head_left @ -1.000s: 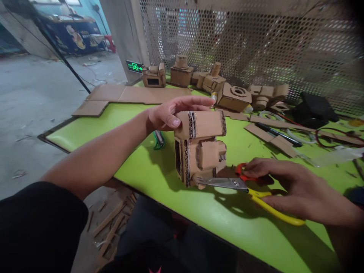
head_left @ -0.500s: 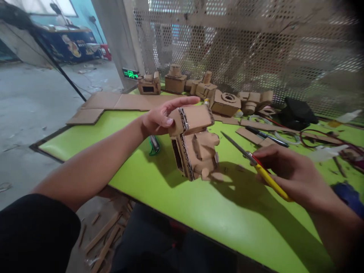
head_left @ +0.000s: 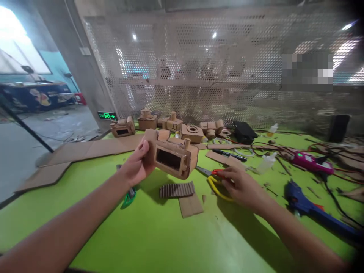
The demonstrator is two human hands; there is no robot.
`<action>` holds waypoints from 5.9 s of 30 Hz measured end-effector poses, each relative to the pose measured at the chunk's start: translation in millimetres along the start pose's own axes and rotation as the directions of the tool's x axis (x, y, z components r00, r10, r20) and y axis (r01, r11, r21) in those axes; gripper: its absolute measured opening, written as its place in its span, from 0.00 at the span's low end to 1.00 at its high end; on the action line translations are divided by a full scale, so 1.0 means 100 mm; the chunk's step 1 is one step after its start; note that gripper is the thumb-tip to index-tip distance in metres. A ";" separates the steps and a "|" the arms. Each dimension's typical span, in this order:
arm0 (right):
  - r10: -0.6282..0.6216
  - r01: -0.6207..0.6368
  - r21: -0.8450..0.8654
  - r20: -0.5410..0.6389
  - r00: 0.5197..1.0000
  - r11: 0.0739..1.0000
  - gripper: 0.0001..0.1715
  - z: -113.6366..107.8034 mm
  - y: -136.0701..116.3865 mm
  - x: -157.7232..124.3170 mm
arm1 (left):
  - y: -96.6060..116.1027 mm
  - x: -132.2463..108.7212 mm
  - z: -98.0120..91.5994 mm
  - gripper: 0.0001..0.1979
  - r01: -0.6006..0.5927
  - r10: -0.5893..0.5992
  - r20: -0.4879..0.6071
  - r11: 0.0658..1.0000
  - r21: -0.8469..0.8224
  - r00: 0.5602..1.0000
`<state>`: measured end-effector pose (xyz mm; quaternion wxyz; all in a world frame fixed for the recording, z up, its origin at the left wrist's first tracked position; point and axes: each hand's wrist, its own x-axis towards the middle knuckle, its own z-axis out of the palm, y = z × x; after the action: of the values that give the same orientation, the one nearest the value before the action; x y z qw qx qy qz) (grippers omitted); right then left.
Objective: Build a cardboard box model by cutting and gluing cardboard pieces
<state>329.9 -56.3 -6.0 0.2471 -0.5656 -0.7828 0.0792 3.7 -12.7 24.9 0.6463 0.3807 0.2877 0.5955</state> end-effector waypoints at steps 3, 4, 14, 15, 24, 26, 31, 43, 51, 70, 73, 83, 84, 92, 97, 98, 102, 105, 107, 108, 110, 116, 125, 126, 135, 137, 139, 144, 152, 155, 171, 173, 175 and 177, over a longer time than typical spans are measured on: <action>-0.012 0.056 0.190 -0.225 0.974 0.980 0.23 -0.05 -0.21 -0.05 | -0.09 -0.11 0.10 0.32 -0.114 0.096 0.118 0.980 0.161 0.988; 0.000 0.089 0.330 -0.262 0.965 0.940 0.30 -0.06 -0.29 -0.07 | -0.12 -0.14 0.12 0.33 -0.167 0.126 0.173 0.954 0.248 0.977; -0.053 0.230 0.522 -0.332 0.942 0.821 0.46 0.07 -0.57 -0.21 | -0.25 -0.25 0.09 0.36 -0.665 0.348 0.569 0.327 0.672 0.745; -0.089 0.264 0.461 -0.367 0.926 0.847 0.44 0.07 -0.56 -0.21 | -0.22 -0.25 0.10 0.36 -0.725 0.425 0.614 0.170 0.668 0.665; -0.078 0.273 0.423 -0.424 0.902 0.864 0.35 0.02 -0.75 -0.28 | -0.16 -0.55 0.38 0.30 -0.790 0.318 0.875 -0.391 0.472 0.366; -0.015 0.217 0.511 -0.370 0.929 0.832 0.33 0.04 -0.77 -0.31 | -0.16 -0.59 0.43 0.30 -0.760 0.302 0.866 -0.420 0.495 0.398; 0.085 0.094 0.626 -0.250 0.965 0.774 0.29 0.05 -0.78 -0.35 | -0.08 -0.68 0.51 0.30 -0.728 0.234 0.883 -0.501 0.468 0.407; 0.146 0.010 0.660 -0.181 0.973 0.751 0.27 0.05 -0.87 -0.40 | -0.08 -0.73 0.60 0.25 -0.752 0.148 0.795 -0.263 0.605 0.588; 0.121 0.043 0.660 -0.200 0.972 0.750 0.30 0.07 -0.90 -0.41 | -0.07 -0.73 0.58 0.25 -0.779 0.173 0.843 -0.323 0.537 0.509; 0.036 0.164 0.628 -0.293 0.955 0.761 0.33 0.01 -0.90 -0.43 | -0.05 -0.81 0.63 0.24 -0.779 0.129 0.810 -0.224 0.585 0.571; 0.029 0.176 0.628 -0.302 0.953 0.758 0.33 0.02 -0.89 -0.43 | -0.07 -0.79 0.61 0.25 -0.784 0.138 0.816 -0.228 0.577 0.561; -0.077 0.331 0.564 -0.425 0.902 0.757 0.35 0.05 -0.85 -0.41 | -0.11 -0.76 0.56 0.29 -0.809 0.203 0.835 -0.214 0.547 0.511; -0.081 0.335 0.563 -0.428 0.900 0.755 0.35 0.05 -0.85 -0.41 | -0.11 -0.76 0.56 0.29 -0.811 0.198 0.838 -0.217 0.544 0.509; 0.003 0.235 0.591 -0.373 0.928 0.772 0.33 0.07 -0.85 -0.42 | -0.13 -0.76 0.56 0.27 -0.795 0.188 0.827 -0.228 0.562 0.530; 0.009 0.189 0.609 -0.307 0.952 0.770 0.29 0.01 -0.87 -0.41 | -0.10 -0.77 0.61 0.25 -0.793 0.170 0.818 -0.202 0.575 0.550; -0.016 0.203 0.608 -0.299 0.954 0.767 0.28 0.00 -0.86 -0.42 | -0.09 -0.77 0.61 0.25 -0.794 0.168 0.818 -0.199 0.575 0.550; -0.178 0.294 0.657 -0.239 0.955 0.694 0.39 -0.03 -0.82 -0.43 | -0.02 -0.74 0.59 0.25 -0.781 0.189 0.783 -0.105 0.616 0.593; -0.269 0.353 0.655 -0.230 0.935 0.668 0.53 -0.01 -0.79 -0.45 | 0.03 -0.69 0.55 0.25 -0.762 0.205 0.739 0.065 0.644 0.642; -0.294 0.407 0.615 -0.281 0.914 0.676 0.55 0.01 -0.79 -0.45 | 0.06 -0.65 0.52 0.26 -0.757 0.204 0.729 0.186 0.626 0.653; -0.300 0.433 0.589 -0.314 0.901 0.682 0.55 0.02 -0.80 -0.46 | 0.07 -0.64 0.50 0.26 -0.759 0.201 0.733 0.239 0.606 0.649; -0.311 0.478 0.532 -0.376 0.873 0.699 0.55 0.02 -0.81 -0.46 | 0.09 -0.64 0.48 0.27 -0.755 0.180 0.747 0.327 0.568 0.640; -0.355 0.532 0.306 -0.480 0.802 0.789 0.55 -0.06 -0.83 -0.44 | 0.04 -0.68 0.48 0.55 -0.763 0.125 0.797 0.407 0.502 0.591; -0.454 0.590 0.135 -0.512 0.729 0.796 0.53 -0.11 -0.87 -0.39 | -0.07 -0.70 0.53 0.59 -0.851 0.203 0.826 0.147 0.505 0.526; -0.459 0.597 0.139 -0.511 0.726 0.790 0.53 -0.10 -0.86 -0.38 | -0.08 -0.70 0.52 0.59 -0.853 0.210 0.827 0.140 0.502 0.521; -0.424 0.612 0.230 -0.540 0.727 0.757 0.45 -0.03 -0.74 -0.41 | -0.23 -0.65 0.46 0.59 -0.901 0.373 0.822 0.226 0.369 0.430; -0.277 0.517 0.266 -0.604 0.747 0.814 0.32 -0.11 -0.65 -0.31 | -0.21 -0.60 0.43 0.60 -0.922 0.381 0.839 0.175 0.346 0.388; -0.140 0.320 0.229 -0.571 0.809 0.919 0.21 -0.23 -0.53 -0.15 | -0.17 -0.53 0.38 0.60 -0.939 0.369 0.864 0.115 0.324 0.343; -0.106 0.139 -0.132 0.233 0.967 0.981 0.11 -0.44 -0.18 0.18 | -0.10 -0.36 0.28 0.57 -0.948 0.346 0.887 0.020 0.318 0.305; -0.059 0.123 -0.150 0.371 0.927 0.981 0.18 -0.16 0.15 0.08 | -0.22 -0.25 0.14 0.56 -0.896 0.385 0.809 0.181 0.406 0.444; -0.045 0.116 -0.233 0.290 0.956 0.965 0.09 -0.16 0.13 0.06 | -0.22 -0.25 0.13 0.59 -0.865 0.381 0.777 0.252 0.434 0.501; -0.263 0.254 -0.069 -0.318 0.911 0.965 0.24 -0.40 0.02 -0.02 | -0.15 -0.39 0.25 0.56 -0.794 0.388 0.718 0.470 0.385 0.578; -0.285 0.274 -0.079 -0.314 0.906 0.958 0.24 -0.40 0.01 -0.04 | -0.16 -0.44 0.27 0.56 -0.769 0.371 0.703 0.499 0.400 0.607; -0.286 0.281 -0.063 -0.307 0.908 0.958 0.26 -0.40 0.01 -0.05 | -0.17 -0.47 0.28 0.56 -0.757 0.367 0.688 0.500 0.421 0.626; -0.316 0.318 -0.044 -0.301 0.900 0.947 0.30 -0.40 -0.01 -0.06 | -0.17 -0.48 0.28 0.55 -0.757 0.368 0.687 0.498 0.424 0.627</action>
<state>349.6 -68.0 27.4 0.3761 -0.4355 -0.8165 -0.0477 30.1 -63.8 21.6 0.2660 0.8067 0.1543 0.5046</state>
